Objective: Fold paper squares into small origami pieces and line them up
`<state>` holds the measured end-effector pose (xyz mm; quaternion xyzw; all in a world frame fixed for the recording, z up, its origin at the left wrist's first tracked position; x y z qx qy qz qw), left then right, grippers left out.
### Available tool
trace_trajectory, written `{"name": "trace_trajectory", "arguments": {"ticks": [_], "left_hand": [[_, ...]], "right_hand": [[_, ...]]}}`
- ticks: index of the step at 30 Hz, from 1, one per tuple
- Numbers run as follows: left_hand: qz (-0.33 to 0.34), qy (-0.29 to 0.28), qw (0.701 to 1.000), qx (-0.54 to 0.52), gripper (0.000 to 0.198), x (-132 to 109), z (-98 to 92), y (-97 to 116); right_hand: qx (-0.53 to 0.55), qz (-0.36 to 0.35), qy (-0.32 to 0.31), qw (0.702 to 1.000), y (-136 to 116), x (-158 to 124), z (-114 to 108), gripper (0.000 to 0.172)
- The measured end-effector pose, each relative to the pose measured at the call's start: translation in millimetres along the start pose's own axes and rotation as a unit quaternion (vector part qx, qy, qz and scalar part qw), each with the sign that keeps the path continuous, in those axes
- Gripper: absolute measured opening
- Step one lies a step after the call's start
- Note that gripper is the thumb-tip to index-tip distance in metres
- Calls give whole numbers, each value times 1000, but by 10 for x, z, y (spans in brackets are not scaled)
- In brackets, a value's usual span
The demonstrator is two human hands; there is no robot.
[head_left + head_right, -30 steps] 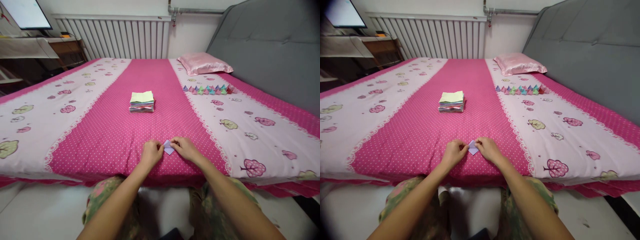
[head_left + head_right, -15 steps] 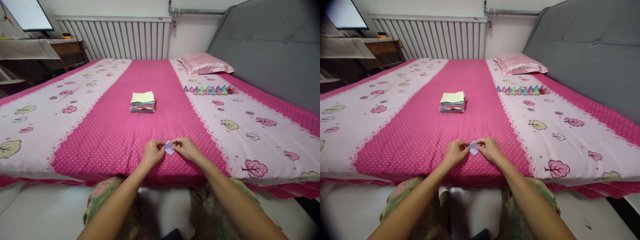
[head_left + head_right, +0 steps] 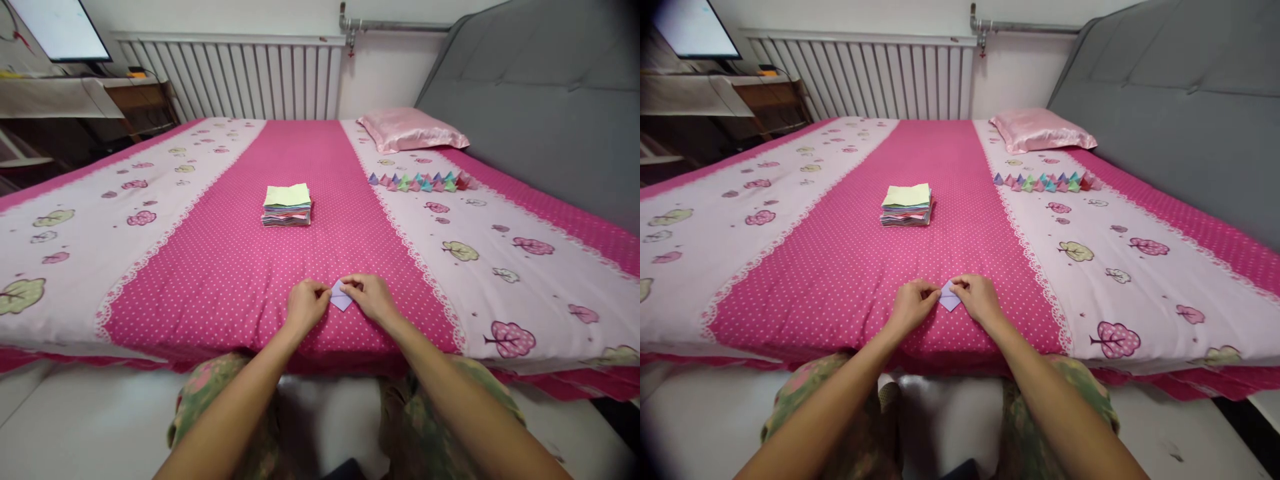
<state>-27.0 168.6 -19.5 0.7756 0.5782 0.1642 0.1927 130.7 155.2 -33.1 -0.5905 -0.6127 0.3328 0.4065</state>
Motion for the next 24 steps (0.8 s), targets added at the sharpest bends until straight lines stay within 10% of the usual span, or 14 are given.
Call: {"name": "trace_trajectory", "arguments": {"ticks": [24], "left_hand": [[-24,12,999,36,20,-25,1,42]], "right_hand": [[-235,-23,-25,971,-132,-6,94,19]]}}
Point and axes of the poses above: each hand's wrist, its own x-axis towards the middle knuckle, its own z-axis out of the palm, y = z × x, the point moved 1 cm from there along x, towards the middle knuckle, and after that the axes turned 10 degrees about x, right-handed, at the moved point
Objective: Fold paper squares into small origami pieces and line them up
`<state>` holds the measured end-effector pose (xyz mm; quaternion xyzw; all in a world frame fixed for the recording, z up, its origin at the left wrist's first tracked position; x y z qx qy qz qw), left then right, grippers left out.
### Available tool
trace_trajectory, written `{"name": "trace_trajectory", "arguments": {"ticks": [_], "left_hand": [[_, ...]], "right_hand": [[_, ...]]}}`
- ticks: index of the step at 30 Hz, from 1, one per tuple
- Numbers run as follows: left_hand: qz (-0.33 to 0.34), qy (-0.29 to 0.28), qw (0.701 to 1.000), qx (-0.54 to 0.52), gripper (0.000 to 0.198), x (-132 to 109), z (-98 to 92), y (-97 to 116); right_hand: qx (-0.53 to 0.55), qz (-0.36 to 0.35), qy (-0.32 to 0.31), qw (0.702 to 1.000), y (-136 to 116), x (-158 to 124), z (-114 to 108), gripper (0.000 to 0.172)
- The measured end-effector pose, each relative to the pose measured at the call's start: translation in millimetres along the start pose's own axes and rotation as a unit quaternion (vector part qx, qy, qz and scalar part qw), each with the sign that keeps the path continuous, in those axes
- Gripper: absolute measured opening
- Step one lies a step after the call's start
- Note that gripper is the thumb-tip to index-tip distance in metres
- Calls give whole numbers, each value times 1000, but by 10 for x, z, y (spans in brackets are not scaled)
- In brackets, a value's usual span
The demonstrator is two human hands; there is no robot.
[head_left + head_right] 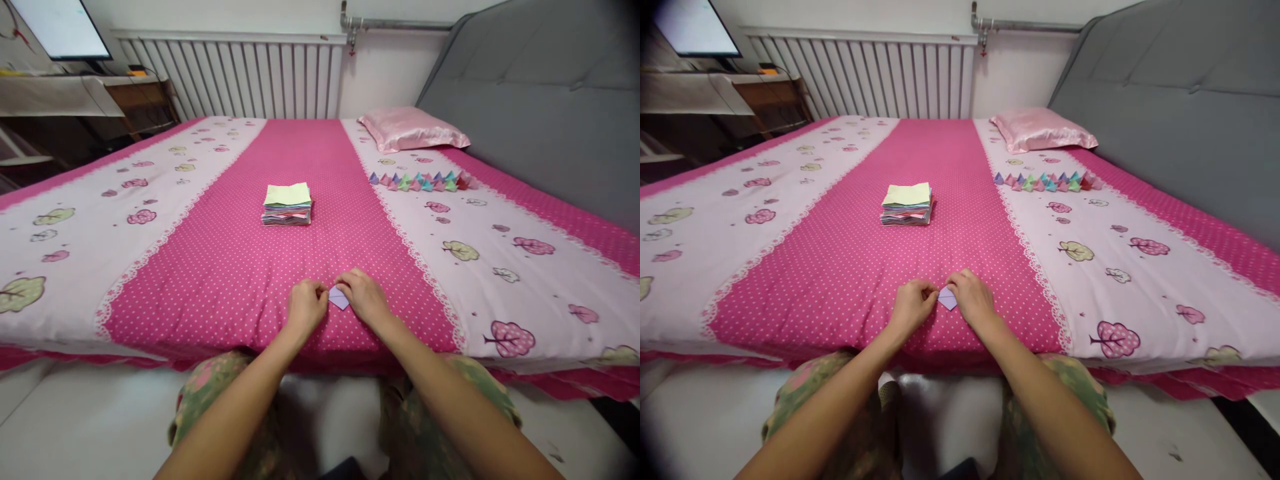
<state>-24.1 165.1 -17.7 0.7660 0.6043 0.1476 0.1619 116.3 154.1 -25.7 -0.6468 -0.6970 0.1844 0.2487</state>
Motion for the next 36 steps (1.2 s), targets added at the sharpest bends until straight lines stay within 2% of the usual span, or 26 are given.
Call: {"name": "trace_trajectory", "arguments": {"ticks": [4,8,11,13,18,28,36], "left_hand": [[12,12,999,34,20,-16,17,-1],[105,36,992,56,23,-51,61,4],[132,24,989,59,25,-59,73,-9],[141,12,988,64,26,-57,60,-17],[179,-11,977,113,30,-69,11,-5],[206,-51,956,203,33,-63,39,19],[205,-52,956,204,33,-64,54,20]], "right_hand": [[-24,16,8,1000,-10,-2,11,19],[-13,11,17,1000,-19,-11,7,16],[7,8,13,1000,-5,-1,-8,16],[22,0,-1,1000,20,14,-31,17],[82,-60,-82,991,86,36,-123,25],[75,-53,-73,993,84,28,-110,30],[117,-34,-85,989,130,54,-93,40]]}}
Point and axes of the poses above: each hand's wrist, its own x-axis towards the middle knuckle, its own z-axis out of the palm, y = z × x, the point moved 1 cm from there along x, towards the middle knuckle, and after that the axes turned 10 degrees about x, right-handed, at the moved point
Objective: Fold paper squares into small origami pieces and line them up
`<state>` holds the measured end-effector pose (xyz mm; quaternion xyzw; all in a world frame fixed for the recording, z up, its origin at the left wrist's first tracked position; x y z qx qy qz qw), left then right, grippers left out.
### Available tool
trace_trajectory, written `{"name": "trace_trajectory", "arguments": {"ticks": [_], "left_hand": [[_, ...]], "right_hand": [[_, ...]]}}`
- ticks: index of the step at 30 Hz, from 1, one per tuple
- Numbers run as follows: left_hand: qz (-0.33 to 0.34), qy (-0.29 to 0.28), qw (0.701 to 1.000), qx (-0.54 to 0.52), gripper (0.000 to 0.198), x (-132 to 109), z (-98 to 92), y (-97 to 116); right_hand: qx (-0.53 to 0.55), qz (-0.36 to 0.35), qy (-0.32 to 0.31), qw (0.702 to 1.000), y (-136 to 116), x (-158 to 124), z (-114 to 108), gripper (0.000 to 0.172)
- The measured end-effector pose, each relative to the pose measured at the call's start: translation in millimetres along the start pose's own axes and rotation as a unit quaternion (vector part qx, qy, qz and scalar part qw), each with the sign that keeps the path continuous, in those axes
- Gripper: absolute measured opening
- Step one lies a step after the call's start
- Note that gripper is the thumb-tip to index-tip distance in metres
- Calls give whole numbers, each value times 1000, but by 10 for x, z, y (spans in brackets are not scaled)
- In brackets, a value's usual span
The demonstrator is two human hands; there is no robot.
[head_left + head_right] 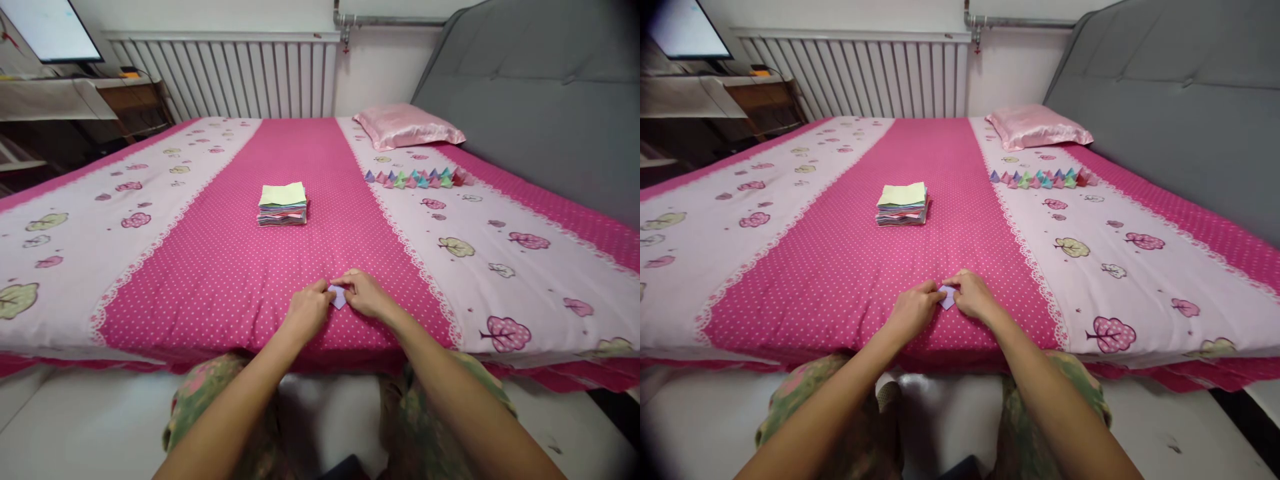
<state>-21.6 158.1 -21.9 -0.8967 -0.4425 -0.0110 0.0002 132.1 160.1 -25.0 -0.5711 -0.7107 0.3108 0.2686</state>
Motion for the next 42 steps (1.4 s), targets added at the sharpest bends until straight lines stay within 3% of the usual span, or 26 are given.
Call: {"name": "trace_trajectory", "arguments": {"ticks": [17,28,31,35,42], "left_hand": [[1,9,997,-73,35,-9,-49,-81],[-68,26,986,-152,28,77,-56,-71],[-91,37,984,-151,26,94,-59,-55],[-123,38,980,-151,24,115,-38,-45],[-135,41,976,-166,24,126,1,-51]], "right_hand": [[37,-47,-121,991,27,-27,-172,64],[113,-57,-186,974,-7,4,-327,33],[125,-46,-154,979,44,62,-236,27],[71,-24,-61,995,92,108,-104,25],[27,-19,3,999,51,68,-44,21]]}}
Point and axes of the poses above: each hand's wrist, its own x-axis towards the middle knuckle, its own z-axis out of the palm, y = z × x, the point moved 1 cm from there along x, towards the middle knuckle, and after that the axes turned 10 degrees about x, right-handed, at the moved point
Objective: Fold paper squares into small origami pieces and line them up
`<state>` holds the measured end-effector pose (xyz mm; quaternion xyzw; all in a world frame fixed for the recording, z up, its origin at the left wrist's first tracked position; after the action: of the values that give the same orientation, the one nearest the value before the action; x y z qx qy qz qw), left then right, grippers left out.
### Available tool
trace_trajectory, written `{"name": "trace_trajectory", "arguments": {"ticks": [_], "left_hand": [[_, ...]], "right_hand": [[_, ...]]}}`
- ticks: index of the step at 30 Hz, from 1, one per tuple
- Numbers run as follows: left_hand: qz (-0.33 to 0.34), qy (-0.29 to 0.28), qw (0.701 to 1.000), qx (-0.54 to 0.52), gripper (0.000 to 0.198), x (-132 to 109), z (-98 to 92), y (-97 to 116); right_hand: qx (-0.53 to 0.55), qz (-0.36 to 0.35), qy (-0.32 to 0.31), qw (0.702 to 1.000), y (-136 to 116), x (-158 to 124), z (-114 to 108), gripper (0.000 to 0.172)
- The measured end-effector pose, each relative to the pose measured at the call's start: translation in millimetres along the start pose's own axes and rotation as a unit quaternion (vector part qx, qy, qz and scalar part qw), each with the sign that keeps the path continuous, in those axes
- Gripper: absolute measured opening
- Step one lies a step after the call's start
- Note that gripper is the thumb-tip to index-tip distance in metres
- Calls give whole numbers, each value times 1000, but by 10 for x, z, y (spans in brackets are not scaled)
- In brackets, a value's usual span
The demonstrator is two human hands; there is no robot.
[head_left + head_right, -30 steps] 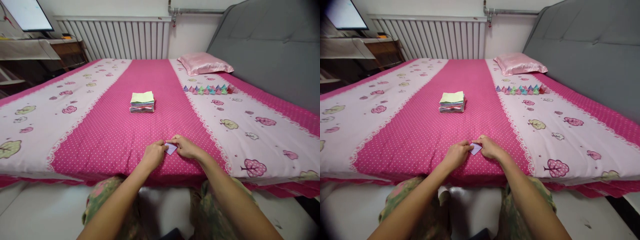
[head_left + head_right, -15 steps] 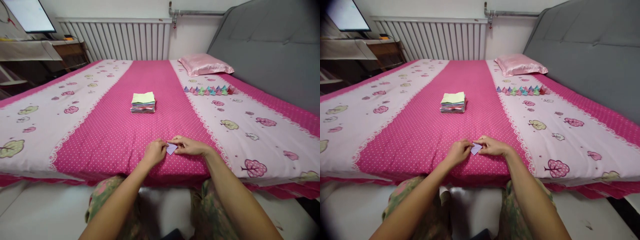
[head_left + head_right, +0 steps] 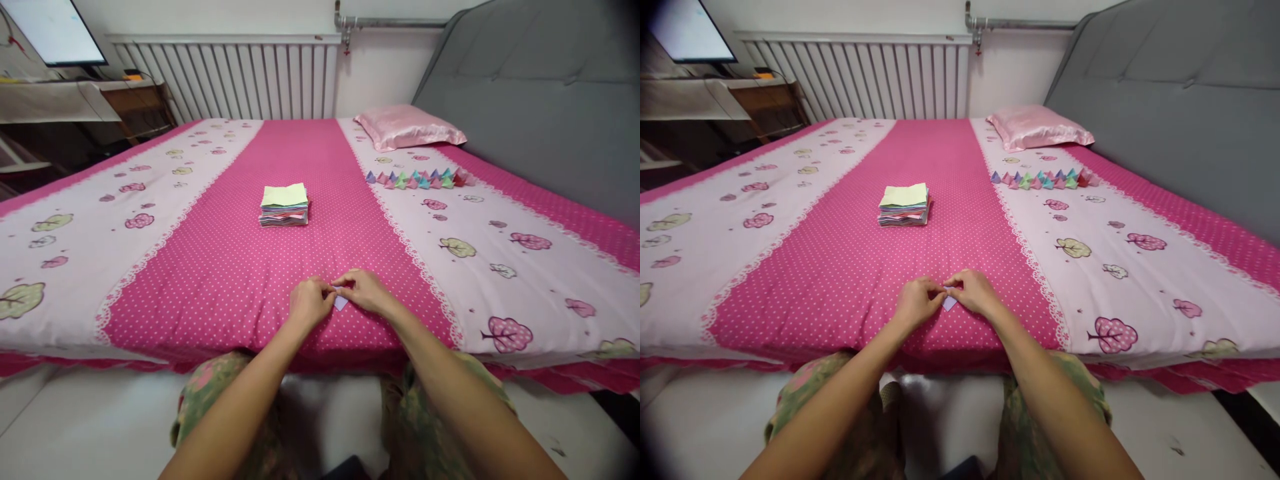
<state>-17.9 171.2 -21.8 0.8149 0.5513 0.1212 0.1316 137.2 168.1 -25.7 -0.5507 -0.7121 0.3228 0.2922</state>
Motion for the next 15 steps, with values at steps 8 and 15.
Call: {"name": "trace_trajectory", "arguments": {"ticks": [8,15], "left_hand": [[-12,3,1000,23,22,-23,-7,47],[-27,-12,1000,9,22,-6,-4,38]], "right_hand": [[-20,31,19,999,-10,-1,49,21],[-28,68,26,997,-12,2,83,22]]}}
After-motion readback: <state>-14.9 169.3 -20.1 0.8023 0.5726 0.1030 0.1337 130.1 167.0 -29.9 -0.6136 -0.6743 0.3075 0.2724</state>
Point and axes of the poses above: each hand's wrist, its own x-axis towards the middle knuckle, its own z-axis out of the palm, y = z × x, the point moved 1 cm from there along x, towards the middle knuckle, and after that the axes turned 10 degrees about x, right-handed, at the moved point
